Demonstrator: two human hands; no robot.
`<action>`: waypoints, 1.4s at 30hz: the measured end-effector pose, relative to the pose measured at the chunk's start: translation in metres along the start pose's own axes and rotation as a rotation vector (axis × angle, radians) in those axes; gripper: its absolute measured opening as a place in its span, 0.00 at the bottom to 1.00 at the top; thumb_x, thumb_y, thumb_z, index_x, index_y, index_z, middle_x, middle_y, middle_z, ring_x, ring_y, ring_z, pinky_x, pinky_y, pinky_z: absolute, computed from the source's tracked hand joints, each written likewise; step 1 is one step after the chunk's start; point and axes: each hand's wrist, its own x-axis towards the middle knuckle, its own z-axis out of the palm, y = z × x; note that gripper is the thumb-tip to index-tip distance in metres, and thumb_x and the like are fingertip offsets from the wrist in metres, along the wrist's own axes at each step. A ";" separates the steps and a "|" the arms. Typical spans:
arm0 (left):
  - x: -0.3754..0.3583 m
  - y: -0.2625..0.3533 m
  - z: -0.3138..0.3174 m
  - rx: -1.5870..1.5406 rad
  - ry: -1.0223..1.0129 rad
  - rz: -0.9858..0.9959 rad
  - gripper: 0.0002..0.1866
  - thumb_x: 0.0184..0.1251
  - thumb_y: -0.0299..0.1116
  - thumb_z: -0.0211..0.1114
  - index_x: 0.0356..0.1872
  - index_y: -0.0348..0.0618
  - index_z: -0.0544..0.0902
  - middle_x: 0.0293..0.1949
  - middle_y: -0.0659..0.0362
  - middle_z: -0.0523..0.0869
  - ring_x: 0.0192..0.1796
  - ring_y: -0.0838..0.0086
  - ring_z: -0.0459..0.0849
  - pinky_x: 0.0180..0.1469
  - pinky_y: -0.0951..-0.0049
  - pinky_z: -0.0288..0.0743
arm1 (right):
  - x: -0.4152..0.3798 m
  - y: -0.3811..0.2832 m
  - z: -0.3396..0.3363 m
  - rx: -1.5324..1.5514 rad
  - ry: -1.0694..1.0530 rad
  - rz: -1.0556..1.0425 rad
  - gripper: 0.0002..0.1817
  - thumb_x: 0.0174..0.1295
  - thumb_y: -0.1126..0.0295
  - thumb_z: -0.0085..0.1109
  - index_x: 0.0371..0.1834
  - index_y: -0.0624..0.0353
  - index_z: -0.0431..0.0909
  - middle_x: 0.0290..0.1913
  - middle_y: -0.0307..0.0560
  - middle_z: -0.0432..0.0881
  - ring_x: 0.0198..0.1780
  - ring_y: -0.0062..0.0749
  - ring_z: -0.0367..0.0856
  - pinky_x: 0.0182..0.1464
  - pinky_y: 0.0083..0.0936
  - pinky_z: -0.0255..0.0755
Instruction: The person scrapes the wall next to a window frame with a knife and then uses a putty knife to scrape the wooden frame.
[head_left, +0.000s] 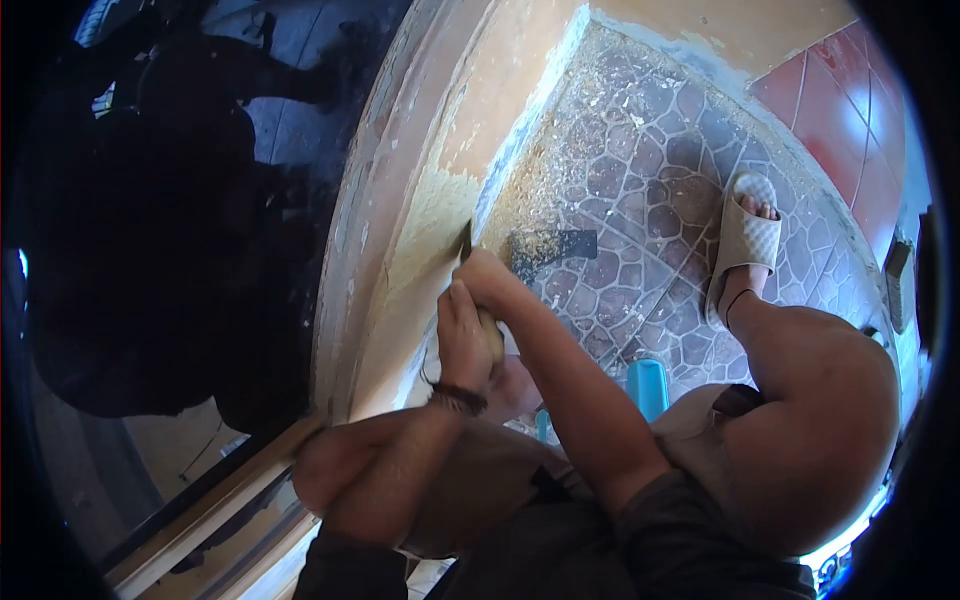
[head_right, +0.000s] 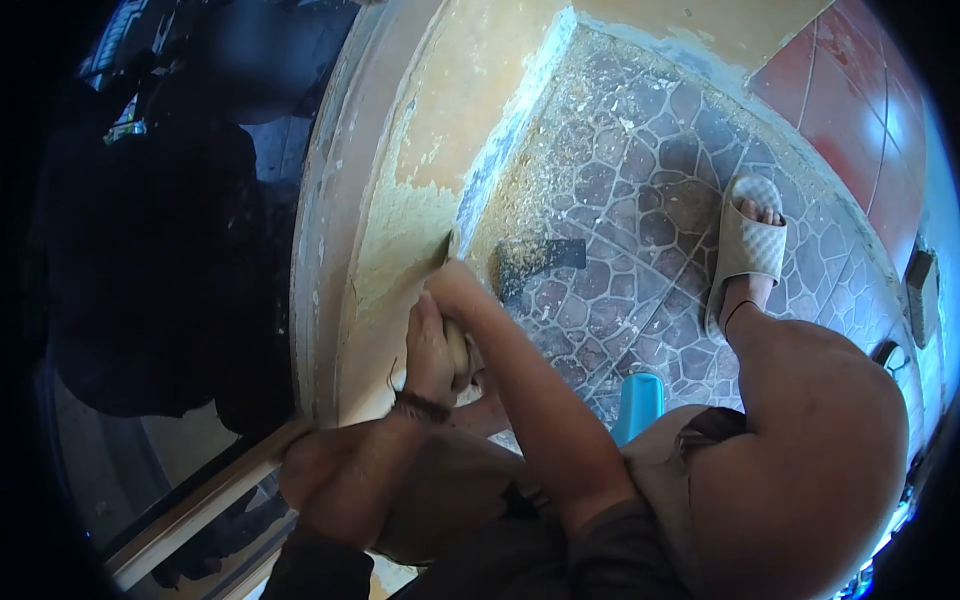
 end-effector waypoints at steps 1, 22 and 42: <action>-0.002 0.005 -0.001 -0.009 -0.003 -0.067 0.26 0.76 0.52 0.40 0.54 0.36 0.70 0.46 0.51 0.77 0.49 0.71 0.77 0.53 0.72 0.69 | 0.006 0.003 0.004 -0.025 -0.019 0.036 0.15 0.52 0.73 0.51 0.39 0.74 0.78 0.39 0.67 0.81 0.43 0.54 0.81 0.43 0.37 0.73; 0.022 -0.003 0.002 -0.011 -0.121 0.063 0.23 0.75 0.53 0.38 0.48 0.43 0.69 0.23 0.60 0.74 0.14 0.80 0.70 0.11 0.79 0.61 | 0.031 0.027 0.009 0.053 0.090 0.013 0.16 0.51 0.70 0.54 0.37 0.74 0.80 0.37 0.70 0.81 0.44 0.56 0.82 0.48 0.38 0.74; 0.036 -0.036 -0.006 0.072 -0.073 0.152 0.20 0.76 0.50 0.39 0.53 0.45 0.67 0.25 0.60 0.75 0.19 0.81 0.71 0.17 0.78 0.65 | 0.044 0.052 0.022 -0.047 0.040 -0.112 0.14 0.50 0.73 0.52 0.34 0.74 0.80 0.36 0.70 0.81 0.42 0.56 0.82 0.45 0.40 0.73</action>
